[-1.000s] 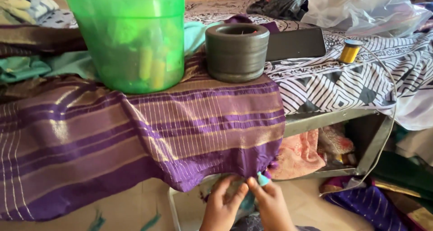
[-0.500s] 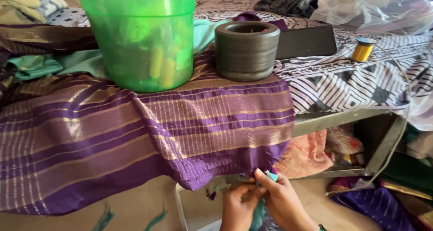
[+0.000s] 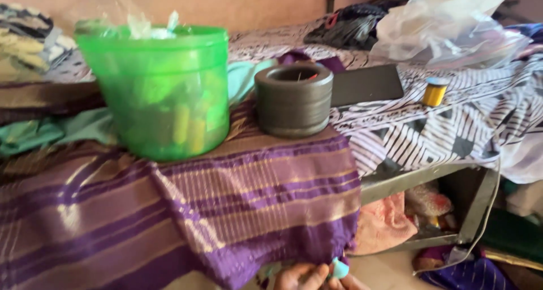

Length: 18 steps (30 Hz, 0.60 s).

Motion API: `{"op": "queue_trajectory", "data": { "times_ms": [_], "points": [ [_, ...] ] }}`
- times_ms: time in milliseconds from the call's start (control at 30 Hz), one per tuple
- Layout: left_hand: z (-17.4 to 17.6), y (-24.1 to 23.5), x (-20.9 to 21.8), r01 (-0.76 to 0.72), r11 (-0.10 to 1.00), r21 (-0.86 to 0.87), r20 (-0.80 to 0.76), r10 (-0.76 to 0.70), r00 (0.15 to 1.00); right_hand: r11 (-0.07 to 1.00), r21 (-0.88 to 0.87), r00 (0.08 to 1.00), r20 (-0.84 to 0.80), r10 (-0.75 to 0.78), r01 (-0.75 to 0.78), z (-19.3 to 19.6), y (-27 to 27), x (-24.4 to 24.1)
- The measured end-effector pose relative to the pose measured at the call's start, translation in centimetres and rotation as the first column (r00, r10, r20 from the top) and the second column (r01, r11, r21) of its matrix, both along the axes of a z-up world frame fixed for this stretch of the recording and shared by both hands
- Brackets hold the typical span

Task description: The person sits on the floor making silk thread tassels and attaching them to the edge of a purple sari. They fold teal and purple thread strands, tie each bundle with thread using a needle, trim the ends with scissors, comb the strands, and secure the finished tassels along the fabric border.

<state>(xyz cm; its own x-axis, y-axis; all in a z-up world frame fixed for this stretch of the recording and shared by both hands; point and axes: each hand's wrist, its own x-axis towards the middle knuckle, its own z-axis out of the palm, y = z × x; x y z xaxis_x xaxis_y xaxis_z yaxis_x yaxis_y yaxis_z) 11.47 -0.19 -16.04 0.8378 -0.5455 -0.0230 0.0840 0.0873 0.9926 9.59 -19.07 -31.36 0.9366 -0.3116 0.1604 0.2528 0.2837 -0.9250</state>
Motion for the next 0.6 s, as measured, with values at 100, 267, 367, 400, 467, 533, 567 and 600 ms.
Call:
{"op": "queue_trajectory", "data": {
  "times_ms": [100,267,367,400,467,533,567,600],
  "points": [
    [-7.0,-2.2,2.2,-0.103,0.978,-0.182,-0.003,0.104,0.995,0.770,-0.528,0.906,0.397,-0.149,0.358,-0.5,-5.8,3.2],
    [-4.1,-1.0,1.5,-0.229,0.964,-0.134,0.195,0.252,0.948,0.938,0.270,0.915,0.391,0.099,-0.217,24.5,-7.8,-3.9],
    [-5.0,-1.4,1.6,-0.273,0.950,-0.150,0.183,0.298,0.937,0.220,-0.689,0.689,0.532,-0.493,0.690,37.5,-9.5,-4.4],
    [-5.0,-1.5,1.7,-0.272,0.950,-0.153,0.181,0.297,0.937,0.217,-0.691,0.689,0.532,-0.492,0.689,40.1,-11.0,-3.2],
    [-5.2,-1.3,1.5,-0.289,0.938,-0.191,0.231,0.329,0.916,-0.164,-0.621,0.456,0.706,-0.541,0.766,45.0,-13.6,-0.8],
    [0.5,0.5,0.1,-0.254,0.966,-0.040,0.168,0.257,0.951,-0.095,-0.649,0.522,0.682,-0.512,0.755,49.1,-14.3,1.7],
    [3.4,1.4,-0.6,-0.201,0.974,0.107,0.096,0.191,0.977,-0.027,-0.672,0.580,0.659,-0.479,0.740,51.2,-14.6,2.9],
    [3.9,1.6,-0.8,-0.203,0.973,0.106,0.093,0.194,0.977,-0.026,-0.674,0.584,0.658,-0.476,0.738,51.7,-14.7,3.6]
  ]
}}
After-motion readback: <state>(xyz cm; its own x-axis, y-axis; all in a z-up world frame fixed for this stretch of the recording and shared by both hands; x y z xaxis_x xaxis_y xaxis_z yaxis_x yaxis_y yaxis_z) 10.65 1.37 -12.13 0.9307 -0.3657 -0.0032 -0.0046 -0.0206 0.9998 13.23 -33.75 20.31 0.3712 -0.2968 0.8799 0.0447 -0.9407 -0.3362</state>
